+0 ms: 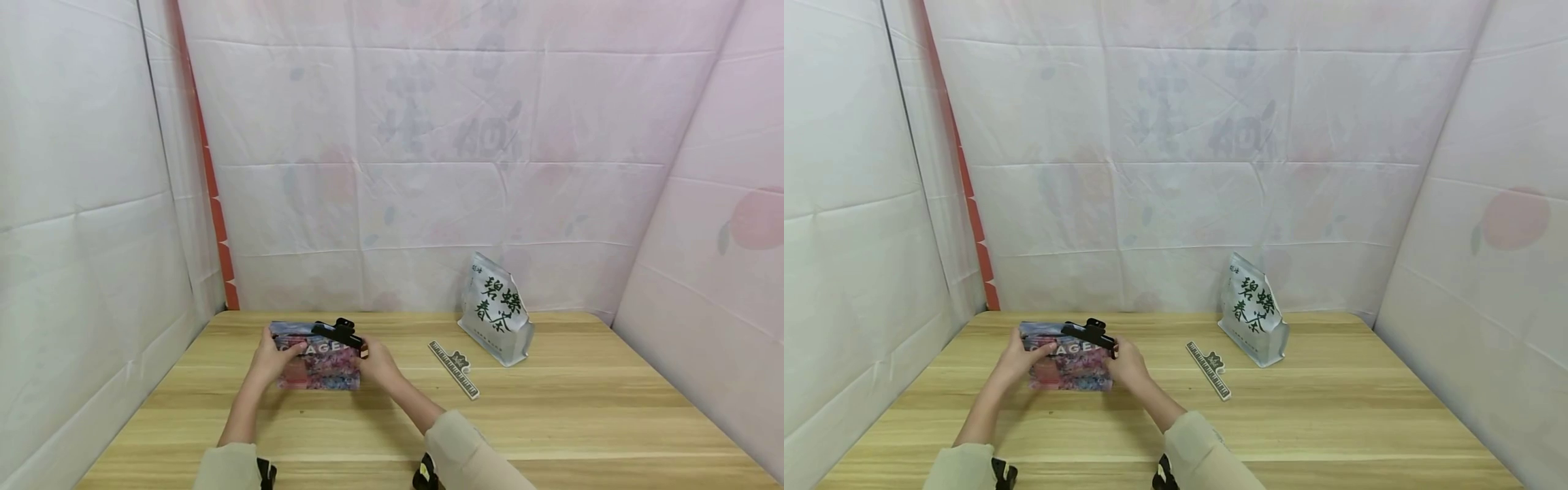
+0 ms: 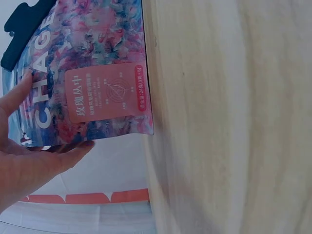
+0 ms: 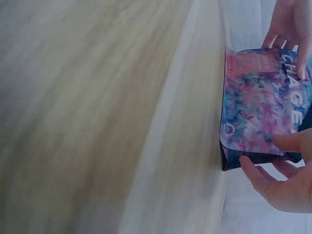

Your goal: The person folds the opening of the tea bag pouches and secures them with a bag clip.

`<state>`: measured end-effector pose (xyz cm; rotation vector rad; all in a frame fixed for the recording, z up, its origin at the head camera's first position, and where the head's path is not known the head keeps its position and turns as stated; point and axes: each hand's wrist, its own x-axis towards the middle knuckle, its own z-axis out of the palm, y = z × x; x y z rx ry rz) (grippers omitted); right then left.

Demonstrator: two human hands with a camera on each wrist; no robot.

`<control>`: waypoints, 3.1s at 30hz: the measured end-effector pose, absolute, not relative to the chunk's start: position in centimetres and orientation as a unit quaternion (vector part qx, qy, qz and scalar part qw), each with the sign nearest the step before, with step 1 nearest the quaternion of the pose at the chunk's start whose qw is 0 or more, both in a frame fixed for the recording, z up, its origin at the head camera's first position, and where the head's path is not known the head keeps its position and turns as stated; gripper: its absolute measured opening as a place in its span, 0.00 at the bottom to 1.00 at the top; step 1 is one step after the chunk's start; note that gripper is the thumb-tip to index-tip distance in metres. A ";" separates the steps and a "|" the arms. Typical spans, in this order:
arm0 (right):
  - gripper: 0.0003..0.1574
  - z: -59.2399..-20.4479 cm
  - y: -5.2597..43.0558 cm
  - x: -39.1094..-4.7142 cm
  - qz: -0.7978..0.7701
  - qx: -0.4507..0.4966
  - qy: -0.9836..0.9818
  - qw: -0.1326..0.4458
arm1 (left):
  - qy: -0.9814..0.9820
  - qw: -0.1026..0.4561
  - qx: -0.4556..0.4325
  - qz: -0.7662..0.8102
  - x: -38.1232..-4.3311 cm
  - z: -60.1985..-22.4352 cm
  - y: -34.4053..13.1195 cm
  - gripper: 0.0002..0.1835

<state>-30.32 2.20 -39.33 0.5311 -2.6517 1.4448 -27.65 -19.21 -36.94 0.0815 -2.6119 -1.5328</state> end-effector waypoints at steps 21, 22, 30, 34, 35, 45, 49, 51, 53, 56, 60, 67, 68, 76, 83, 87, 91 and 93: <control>0.24 -33.2 15.0 -28.9 0.472 0.158 -0.848 0.182 | -0.823 0.314 -0.100 -0.462 -26.8 -31.6 -11.5 0.35; 0.24 -32.7 15.9 -28.8 0.460 0.150 -0.853 0.193 | -0.822 0.318 -0.114 -0.458 -27.0 -31.3 -10.6 0.34; 0.27 -30.7 23.1 -28.5 0.467 0.056 -0.842 0.263 | -0.831 0.273 -0.161 -0.457 -29.9 -31.0 -4.3 0.32; 0.30 -31.6 26.0 -29.2 0.446 -0.012 -0.851 0.278 | -0.838 0.246 -0.161 -0.459 -31.2 -31.9 -2.4 0.32; 0.31 -32.0 26.5 -29.4 0.431 -0.024 -0.860 0.272 | -0.842 0.236 -0.156 -0.459 -31.4 -32.2 -2.0 0.31; 0.35 -35.7 29.3 -32.0 0.351 -0.001 -0.923 0.156 | -0.861 0.124 -0.126 -0.477 -32.3 -35.6 1.4 0.29; 0.30 -36.1 29.6 -32.1 0.356 0.023 -0.922 0.148 | -0.867 0.105 -0.123 -0.471 -32.6 -36.4 2.6 0.28; 0.31 -36.0 29.8 -32.0 0.372 0.036 -0.918 0.133 | -0.868 0.100 -0.122 -0.471 -32.8 -36.6 3.2 0.28; 0.33 -35.8 30.0 -31.9 0.393 0.048 -0.912 0.110 | -0.866 0.093 -0.123 -0.475 -32.8 -36.8 3.6 0.28; 0.37 -35.4 30.5 -31.5 0.434 0.069 -0.896 0.068 | -0.863 0.085 -0.127 -0.481 -32.8 -36.8 4.4 0.28; 0.42 -35.1 31.5 -30.7 0.477 0.086 -0.874 0.017 | -0.858 0.076 -0.127 -0.492 -32.6 -36.9 5.5 0.28; 0.46 -35.1 32.4 -30.2 0.500 0.094 -0.861 -0.019 | -0.869 0.049 -0.136 -0.473 -32.8 -37.6 7.4 0.32; 0.46 -35.1 32.5 -30.2 0.501 0.094 -0.860 -0.020 | -0.871 0.042 -0.137 -0.470 -32.9 -37.7 7.6 0.32; 0.46 -35.5 32.8 -30.2 0.492 0.110 -0.863 -0.019 | -0.867 -0.016 -0.134 -0.480 -33.1 -38.1 9.0 0.39; 0.46 -35.4 33.2 -30.4 0.480 0.132 -0.867 -0.029 | -0.821 -0.015 -0.161 -0.548 -33.7 -38.0 9.5 0.34; 0.45 -35.4 33.3 -30.2 0.485 0.123 -0.865 -0.026 | -0.804 -0.006 -0.158 -0.573 -33.4 -37.7 9.6 0.33; 0.43 -35.6 33.2 -29.8 0.496 0.100 -0.862 -0.017 | -0.801 -0.001 -0.157 -0.578 -33.0 -37.8 9.6 0.32; 0.42 -35.6 33.1 -29.6 0.499 0.094 -0.861 -0.009 | -0.800 0.007 -0.160 -0.578 -32.8 -37.9 9.7 0.31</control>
